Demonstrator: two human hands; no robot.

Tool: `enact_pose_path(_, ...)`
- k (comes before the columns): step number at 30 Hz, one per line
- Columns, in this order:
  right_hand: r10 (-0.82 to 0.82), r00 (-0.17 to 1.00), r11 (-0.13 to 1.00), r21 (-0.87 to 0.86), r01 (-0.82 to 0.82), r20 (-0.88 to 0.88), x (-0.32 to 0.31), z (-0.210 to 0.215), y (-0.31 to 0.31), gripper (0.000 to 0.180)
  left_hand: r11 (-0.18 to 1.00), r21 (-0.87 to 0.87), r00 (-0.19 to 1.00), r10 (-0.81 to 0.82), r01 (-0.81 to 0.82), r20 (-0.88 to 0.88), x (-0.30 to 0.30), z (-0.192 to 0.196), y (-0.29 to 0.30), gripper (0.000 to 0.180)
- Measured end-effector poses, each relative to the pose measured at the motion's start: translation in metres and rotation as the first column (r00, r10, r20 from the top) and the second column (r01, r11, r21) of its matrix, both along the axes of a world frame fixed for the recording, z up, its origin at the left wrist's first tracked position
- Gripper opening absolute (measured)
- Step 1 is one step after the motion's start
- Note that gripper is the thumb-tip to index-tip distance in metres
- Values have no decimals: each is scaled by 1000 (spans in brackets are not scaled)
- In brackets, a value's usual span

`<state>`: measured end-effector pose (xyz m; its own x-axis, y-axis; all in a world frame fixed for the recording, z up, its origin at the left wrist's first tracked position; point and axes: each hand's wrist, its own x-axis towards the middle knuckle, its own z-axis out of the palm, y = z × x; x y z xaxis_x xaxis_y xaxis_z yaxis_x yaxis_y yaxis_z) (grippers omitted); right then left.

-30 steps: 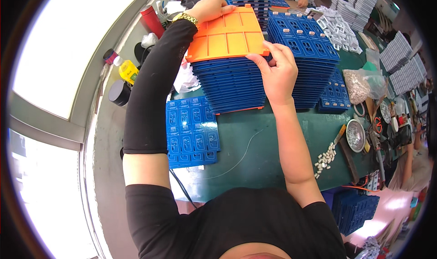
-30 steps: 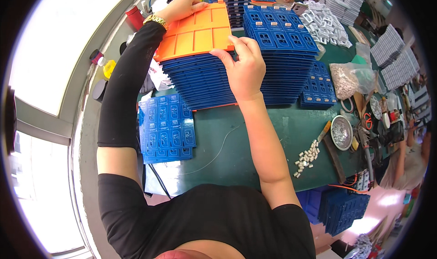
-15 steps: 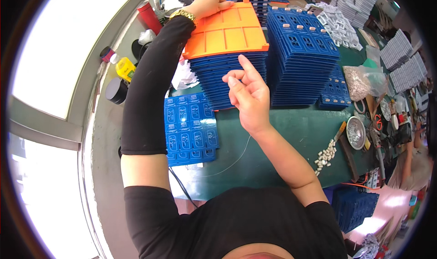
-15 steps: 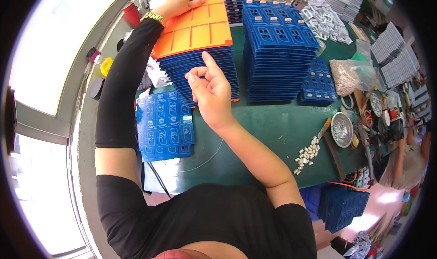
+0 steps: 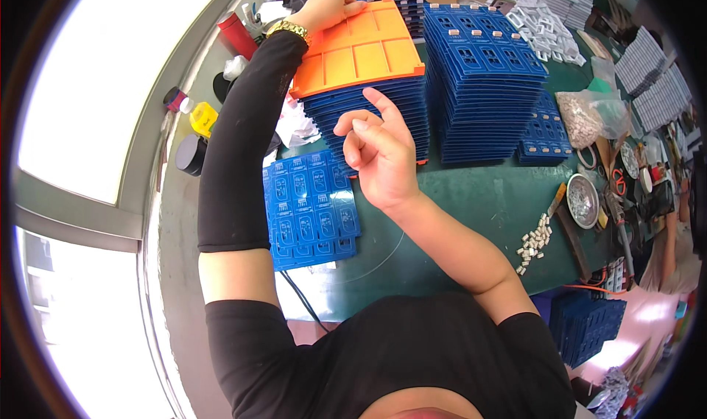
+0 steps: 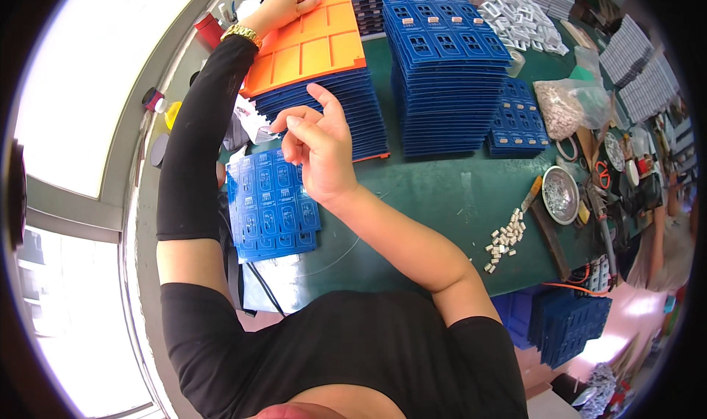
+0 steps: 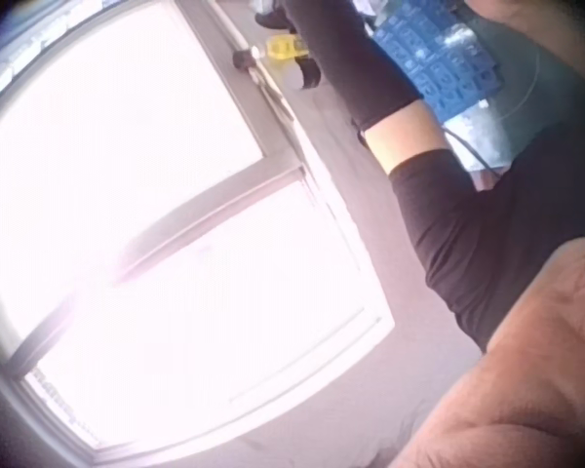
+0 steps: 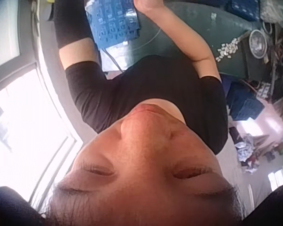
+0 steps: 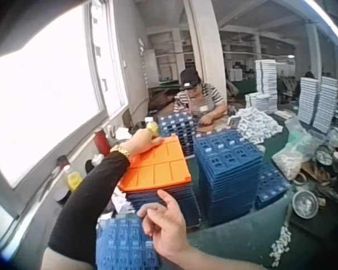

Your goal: The person solders electronic components onto a circuit board using a soldering iron and solder wire, bracing the circuit board in a jig at an industrial workstation.

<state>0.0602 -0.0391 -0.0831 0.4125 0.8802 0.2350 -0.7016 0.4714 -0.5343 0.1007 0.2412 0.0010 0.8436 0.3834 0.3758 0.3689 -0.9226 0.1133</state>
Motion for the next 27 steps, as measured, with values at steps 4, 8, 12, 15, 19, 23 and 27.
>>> enact_pose_path(4,-45,998,997,-63,48,54,-2,7,3,56,1000,21,1000,-8,8,0,5,-4,8,45)
enact_pose_path(8,-50,998,981,-186,57,44,5,22,8,44,995,-85,998,-46,49,39,5,-5,14,44)
enact_pose_path(12,-15,1000,985,-174,16,7,12,21,22,41,987,-146,998,-61,61,1,7,1,17,44)
enact_pose_path(15,-36,999,984,-174,41,28,10,21,31,36,996,-77,996,-49,43,-72,3,5,21,44)
enact_pose_path(19,-49,992,959,-272,80,119,13,31,38,23,986,-161,997,-59,49,-58,2,9,13,45)
enact_pose_path(23,-76,986,959,-260,112,147,7,32,41,25,994,-97,996,-49,42,-74,-2,11,14,46)
enact_pose_path(27,-56,954,930,-331,157,296,11,31,41,25,997,-71,997,-38,33,-67,2,8,15,42)
